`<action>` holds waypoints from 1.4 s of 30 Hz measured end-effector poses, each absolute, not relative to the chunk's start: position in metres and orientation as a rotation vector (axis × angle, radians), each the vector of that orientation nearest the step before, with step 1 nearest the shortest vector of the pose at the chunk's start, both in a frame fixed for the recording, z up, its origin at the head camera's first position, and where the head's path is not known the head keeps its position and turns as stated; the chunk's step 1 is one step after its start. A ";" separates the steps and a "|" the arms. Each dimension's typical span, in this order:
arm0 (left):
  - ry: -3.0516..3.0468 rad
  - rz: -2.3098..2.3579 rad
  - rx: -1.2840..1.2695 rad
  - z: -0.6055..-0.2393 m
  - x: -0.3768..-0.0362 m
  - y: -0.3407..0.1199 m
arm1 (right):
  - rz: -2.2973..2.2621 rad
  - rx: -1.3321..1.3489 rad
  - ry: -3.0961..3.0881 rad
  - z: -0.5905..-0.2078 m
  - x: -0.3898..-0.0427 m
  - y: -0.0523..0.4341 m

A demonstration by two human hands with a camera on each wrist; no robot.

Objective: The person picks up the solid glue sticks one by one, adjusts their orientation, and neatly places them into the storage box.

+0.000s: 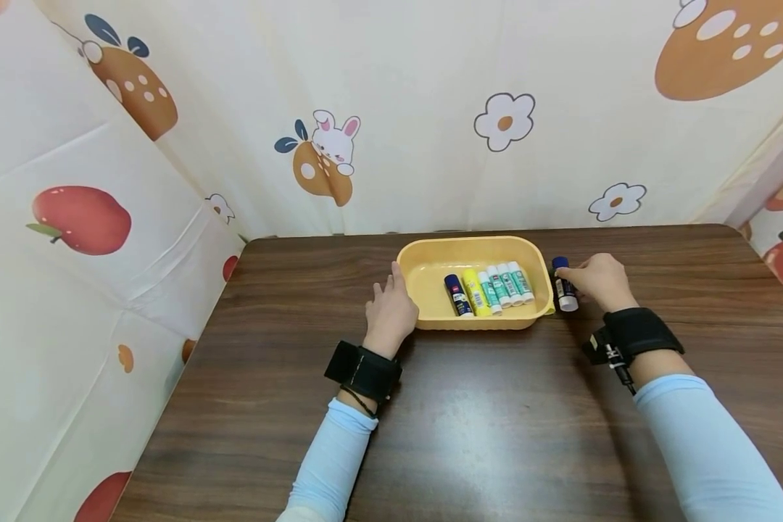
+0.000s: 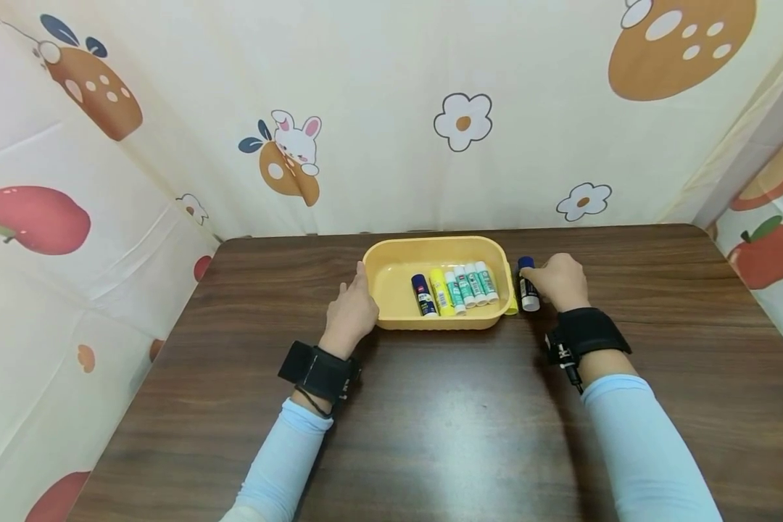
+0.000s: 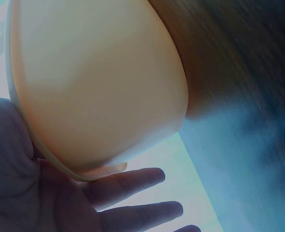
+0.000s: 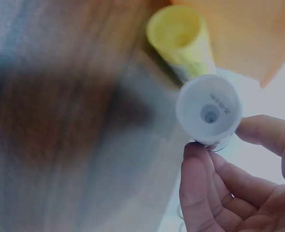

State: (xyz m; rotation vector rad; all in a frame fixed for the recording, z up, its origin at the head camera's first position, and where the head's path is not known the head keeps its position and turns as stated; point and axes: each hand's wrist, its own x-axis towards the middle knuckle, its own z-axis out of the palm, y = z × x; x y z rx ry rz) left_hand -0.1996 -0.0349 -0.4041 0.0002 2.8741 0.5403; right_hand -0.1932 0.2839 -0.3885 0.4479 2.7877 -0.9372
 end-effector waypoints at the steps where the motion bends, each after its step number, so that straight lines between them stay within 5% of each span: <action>1: 2.875 0.539 0.001 -0.404 -0.200 -0.035 | -0.940 0.445 2.797 -0.385 -0.192 0.285; 18: 2.866 0.540 -0.010 -0.403 -0.201 -0.036 | -1.076 0.311 2.856 -0.336 -0.193 0.241; 42: 2.864 0.526 0.003 -0.400 -0.199 -0.036 | -0.961 0.065 2.903 -0.390 -0.214 0.109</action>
